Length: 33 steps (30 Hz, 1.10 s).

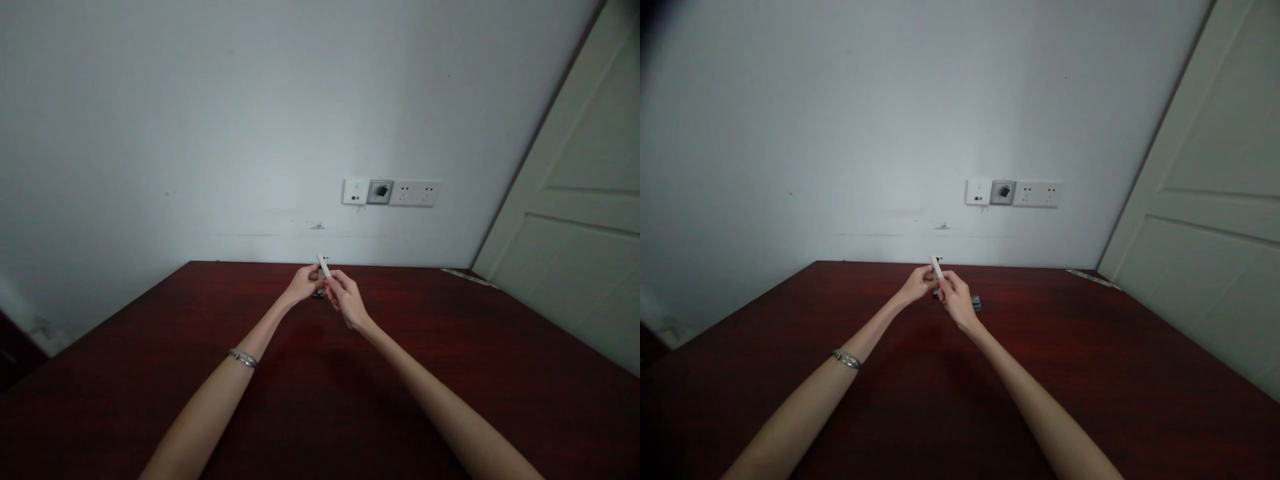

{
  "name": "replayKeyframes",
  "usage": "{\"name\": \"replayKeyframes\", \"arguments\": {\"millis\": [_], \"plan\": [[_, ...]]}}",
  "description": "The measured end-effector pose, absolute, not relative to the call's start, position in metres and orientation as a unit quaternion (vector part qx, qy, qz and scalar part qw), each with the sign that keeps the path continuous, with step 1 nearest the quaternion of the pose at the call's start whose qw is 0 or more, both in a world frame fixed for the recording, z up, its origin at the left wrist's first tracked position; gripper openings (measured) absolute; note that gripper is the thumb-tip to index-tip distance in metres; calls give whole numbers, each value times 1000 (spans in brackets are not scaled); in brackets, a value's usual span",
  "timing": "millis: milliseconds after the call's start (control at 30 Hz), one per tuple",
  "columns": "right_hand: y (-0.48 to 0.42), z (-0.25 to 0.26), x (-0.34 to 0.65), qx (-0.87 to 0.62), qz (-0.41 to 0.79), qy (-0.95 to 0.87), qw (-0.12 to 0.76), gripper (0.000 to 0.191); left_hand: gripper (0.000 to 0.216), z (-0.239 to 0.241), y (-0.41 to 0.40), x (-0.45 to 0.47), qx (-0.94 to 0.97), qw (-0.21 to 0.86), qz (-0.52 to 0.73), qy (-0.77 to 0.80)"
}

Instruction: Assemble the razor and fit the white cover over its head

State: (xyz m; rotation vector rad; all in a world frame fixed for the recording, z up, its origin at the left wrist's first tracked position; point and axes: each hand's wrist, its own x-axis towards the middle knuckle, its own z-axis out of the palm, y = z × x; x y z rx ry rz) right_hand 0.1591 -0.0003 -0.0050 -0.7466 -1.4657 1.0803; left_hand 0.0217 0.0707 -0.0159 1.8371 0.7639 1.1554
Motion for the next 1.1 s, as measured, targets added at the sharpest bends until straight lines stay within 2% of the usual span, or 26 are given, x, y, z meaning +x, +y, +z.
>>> {"name": "replayKeyframes", "arguments": {"millis": [100,233,433,567,1100], "plan": [[0,10,172,-295,480,-673,478,25,21,-17,71,21,727,405,460,311],[-1,41,202,-306,435,-707,465,25,20,-19,71,22,734,394,454,316],[-5,68,237,-442,220,-767,410,38,11,-22,72,22,756,350,458,310],[-4,61,239,-468,151,-791,364,43,12,-24,72,22,766,341,454,301],[3,57,240,-457,169,-804,341,45,12,-27,74,20,777,324,444,306]]}}
